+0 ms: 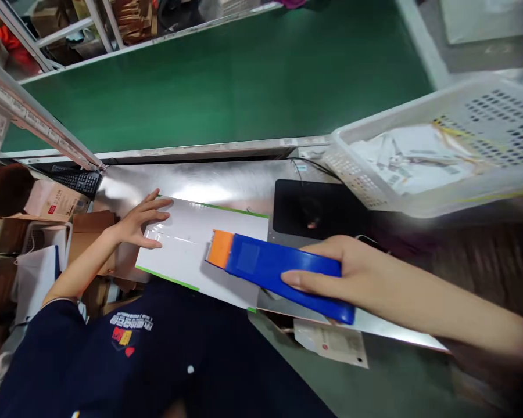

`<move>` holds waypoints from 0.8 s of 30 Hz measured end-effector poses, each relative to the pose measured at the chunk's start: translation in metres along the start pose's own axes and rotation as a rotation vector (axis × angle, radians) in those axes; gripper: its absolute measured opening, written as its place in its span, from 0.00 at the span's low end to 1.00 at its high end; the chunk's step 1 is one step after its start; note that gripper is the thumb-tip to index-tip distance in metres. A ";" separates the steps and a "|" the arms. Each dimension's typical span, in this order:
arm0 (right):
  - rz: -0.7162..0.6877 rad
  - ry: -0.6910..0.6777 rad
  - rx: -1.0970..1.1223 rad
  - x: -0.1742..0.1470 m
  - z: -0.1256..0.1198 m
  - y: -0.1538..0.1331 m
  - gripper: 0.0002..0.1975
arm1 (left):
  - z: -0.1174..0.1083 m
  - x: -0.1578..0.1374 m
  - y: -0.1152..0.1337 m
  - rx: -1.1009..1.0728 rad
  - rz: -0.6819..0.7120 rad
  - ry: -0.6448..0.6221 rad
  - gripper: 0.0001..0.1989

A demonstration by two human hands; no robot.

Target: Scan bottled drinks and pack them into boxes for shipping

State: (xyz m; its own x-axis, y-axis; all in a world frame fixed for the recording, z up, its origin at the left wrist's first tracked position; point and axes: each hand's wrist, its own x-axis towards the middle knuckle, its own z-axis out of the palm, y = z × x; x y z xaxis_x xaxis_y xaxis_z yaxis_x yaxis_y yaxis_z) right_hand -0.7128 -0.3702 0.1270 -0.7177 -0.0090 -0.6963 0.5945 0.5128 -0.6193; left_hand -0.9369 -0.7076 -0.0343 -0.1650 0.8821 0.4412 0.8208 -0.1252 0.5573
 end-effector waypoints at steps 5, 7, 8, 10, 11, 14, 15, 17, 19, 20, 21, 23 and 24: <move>0.046 -0.080 0.078 -0.004 -0.009 0.051 0.31 | -0.010 -0.007 0.010 0.103 -0.215 -0.169 0.42; 0.016 -0.076 0.054 -0.005 -0.015 0.065 0.31 | -0.014 -0.007 0.016 0.147 -0.279 -0.214 0.44; 0.001 -0.079 0.043 -0.005 -0.018 0.070 0.31 | -0.016 -0.007 0.018 0.166 -0.300 -0.229 0.44; -0.040 -0.098 0.028 -0.004 -0.023 0.078 0.32 | -0.018 -0.006 0.023 0.192 -0.332 -0.250 0.45; -0.061 -0.108 0.025 -0.004 -0.025 0.082 0.32 | -0.018 -0.006 0.025 0.199 -0.347 -0.259 0.45; -0.104 -0.130 0.036 0.002 -0.031 0.096 0.32 | -0.020 -0.005 0.028 0.203 -0.375 -0.282 0.45; -0.110 -0.128 0.045 0.005 -0.032 0.102 0.31 | -0.021 -0.005 0.029 0.205 -0.375 -0.286 0.46; -0.138 -0.123 0.067 0.012 -0.035 0.116 0.31 | -0.026 -0.005 0.030 0.223 -0.365 -0.295 0.47; -0.196 -0.125 0.098 0.021 -0.035 0.131 0.32 | -0.033 -0.002 0.037 0.272 -0.366 -0.317 0.47; -0.228 -0.129 0.122 0.026 -0.034 0.138 0.32 | -0.036 0.001 0.043 0.308 -0.374 -0.336 0.47; -0.257 -0.138 0.152 0.031 -0.031 0.144 0.32 | -0.037 0.005 0.052 0.352 -0.388 -0.356 0.46; -0.304 -0.143 0.209 0.043 -0.023 0.153 0.31 | -0.029 0.015 0.075 0.450 -0.417 -0.386 0.49; -0.328 -0.135 0.233 0.050 -0.018 0.154 0.30 | -0.021 0.020 0.088 0.491 -0.417 -0.401 0.53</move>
State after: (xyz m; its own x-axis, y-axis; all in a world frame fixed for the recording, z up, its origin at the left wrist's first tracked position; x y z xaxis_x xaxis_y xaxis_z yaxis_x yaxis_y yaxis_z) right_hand -0.6631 -0.2761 0.0033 -0.8379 -0.2595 -0.4803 0.4198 0.2561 -0.8707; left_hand -0.8793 -0.7103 0.0384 -0.3801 0.9215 -0.0795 0.8988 0.3883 0.2033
